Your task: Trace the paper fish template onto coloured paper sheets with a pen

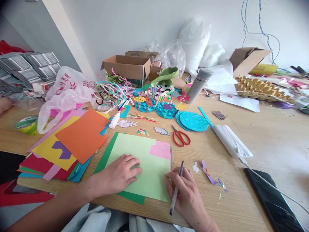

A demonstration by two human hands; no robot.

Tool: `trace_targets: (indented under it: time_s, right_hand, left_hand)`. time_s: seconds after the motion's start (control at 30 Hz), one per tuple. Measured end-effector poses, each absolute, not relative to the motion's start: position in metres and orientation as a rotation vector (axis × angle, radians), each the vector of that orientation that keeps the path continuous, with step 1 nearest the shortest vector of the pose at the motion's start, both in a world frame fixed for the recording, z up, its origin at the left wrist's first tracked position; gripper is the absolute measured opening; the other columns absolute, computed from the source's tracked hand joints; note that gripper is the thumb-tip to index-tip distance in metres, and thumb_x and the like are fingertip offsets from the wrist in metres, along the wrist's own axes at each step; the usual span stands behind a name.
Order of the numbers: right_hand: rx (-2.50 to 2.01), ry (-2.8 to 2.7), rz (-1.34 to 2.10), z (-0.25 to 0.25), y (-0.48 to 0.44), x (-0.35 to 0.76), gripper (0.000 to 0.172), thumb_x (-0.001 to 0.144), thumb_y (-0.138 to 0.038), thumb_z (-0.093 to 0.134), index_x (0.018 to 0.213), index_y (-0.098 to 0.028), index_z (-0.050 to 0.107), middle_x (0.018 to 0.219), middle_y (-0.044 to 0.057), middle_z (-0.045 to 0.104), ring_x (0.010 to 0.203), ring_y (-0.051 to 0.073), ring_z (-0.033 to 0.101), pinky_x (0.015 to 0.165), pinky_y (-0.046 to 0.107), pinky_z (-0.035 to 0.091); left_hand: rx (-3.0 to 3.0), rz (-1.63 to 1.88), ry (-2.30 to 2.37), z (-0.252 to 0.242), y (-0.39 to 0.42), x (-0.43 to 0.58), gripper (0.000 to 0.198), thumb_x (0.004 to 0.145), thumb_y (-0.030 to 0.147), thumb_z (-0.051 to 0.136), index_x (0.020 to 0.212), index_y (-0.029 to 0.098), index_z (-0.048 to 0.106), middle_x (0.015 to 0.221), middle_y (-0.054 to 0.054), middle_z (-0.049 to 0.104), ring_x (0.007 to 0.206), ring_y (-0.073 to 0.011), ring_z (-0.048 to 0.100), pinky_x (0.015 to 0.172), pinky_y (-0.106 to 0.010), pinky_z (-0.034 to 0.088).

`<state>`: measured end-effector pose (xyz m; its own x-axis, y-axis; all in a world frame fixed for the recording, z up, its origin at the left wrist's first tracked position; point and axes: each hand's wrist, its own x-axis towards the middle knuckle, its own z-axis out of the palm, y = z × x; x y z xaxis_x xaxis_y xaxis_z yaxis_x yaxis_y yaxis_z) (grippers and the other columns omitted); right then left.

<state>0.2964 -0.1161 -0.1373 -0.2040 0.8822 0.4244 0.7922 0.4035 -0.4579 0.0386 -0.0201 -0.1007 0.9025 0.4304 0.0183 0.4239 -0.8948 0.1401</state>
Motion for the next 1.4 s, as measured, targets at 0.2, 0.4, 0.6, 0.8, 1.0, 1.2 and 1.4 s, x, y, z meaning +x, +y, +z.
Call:
trace_targets:
  time_s: [0.2,0.4,0.6,0.8,1.0,1.2,1.4]
  right_hand:
    - [-1.438,-2.045,0.218,-0.131,-0.113,0.295,0.012,0.084,-0.017,0.057,0.096,-0.022,0.057,0.084,0.005,0.060,0.084,0.020,0.058,0.068,0.032,0.050]
    - [-1.459,-2.134,0.292,-0.118,-0.103,0.297,0.004,0.088,-0.021,0.056,0.090,-0.022,0.059,0.087,0.005,0.062,0.082,0.018,0.060,0.067,0.030,0.051]
    - [-1.374,-2.078,0.283,-0.103,-0.065,0.294,0.003,0.088,-0.022,0.058,0.089,-0.022,0.061,0.085,0.005,0.063,0.079,0.017,0.061,0.066,0.028,0.051]
    - [-1.272,-2.137,0.346,-0.093,0.016,0.263,0.010,0.088,-0.029,0.058,0.093,-0.022,0.062,0.090,0.006,0.066,0.086,0.020,0.062,0.073,0.032,0.051]
    - [-1.279,-2.249,0.400,-0.100,0.106,0.213,0.015,0.086,-0.027,0.059,0.100,-0.022,0.061,0.099,0.007,0.065,0.083,0.019,0.063,0.072,0.030,0.048]
    - [-1.332,-2.542,0.234,-0.108,0.153,0.179,0.024,0.087,-0.013,0.050,0.108,-0.018,0.061,0.090,0.009,0.066,0.097,0.021,0.057,0.077,0.028,0.041]
    - [-1.331,-2.722,0.010,-0.119,0.167,0.172,0.030,0.082,-0.005,0.047,0.106,-0.016,0.061,0.086,0.010,0.065,0.097,0.026,0.052,0.081,0.033,0.035]
  left_hand:
    - [2.975,-0.083,0.593,-0.087,-0.013,0.051,0.009,0.083,0.012,0.054,0.088,0.018,0.057,0.091,-0.005,0.056,0.087,-0.0203,0.051,0.071,-0.032,0.041]
    - [2.959,0.024,0.583,-0.096,-0.005,0.054,0.010,0.080,0.010,0.055,0.085,0.018,0.058,0.085,-0.004,0.055,0.083,-0.0194,0.049,0.070,-0.033,0.041]
    - [2.821,0.110,0.584,-0.106,0.001,0.049,0.020,0.081,0.009,0.054,0.095,0.021,0.062,0.092,-0.003,0.056,0.089,-0.0183,0.049,0.077,-0.031,0.041]
    - [2.798,0.162,0.560,-0.109,0.005,0.050,0.018,0.083,0.011,0.053,0.092,0.022,0.065,0.090,-0.003,0.056,0.088,-0.0186,0.048,0.080,-0.031,0.041]
    - [2.736,0.195,0.544,-0.115,0.009,0.050,0.022,0.082,0.010,0.052,0.092,0.022,0.067,0.093,-0.003,0.058,0.087,-0.0180,0.049,0.083,-0.030,0.040]
    - [2.717,0.201,0.555,-0.116,0.009,0.049,0.026,0.080,0.008,0.052,0.095,0.022,0.068,0.093,-0.003,0.057,0.085,-0.0180,0.047,0.079,-0.030,0.040]
    - [2.719,0.194,0.545,-0.115,0.009,0.049,0.026,0.079,0.008,0.053,0.095,0.022,0.067,0.092,-0.003,0.056,0.086,-0.0186,0.046,0.077,-0.031,0.039]
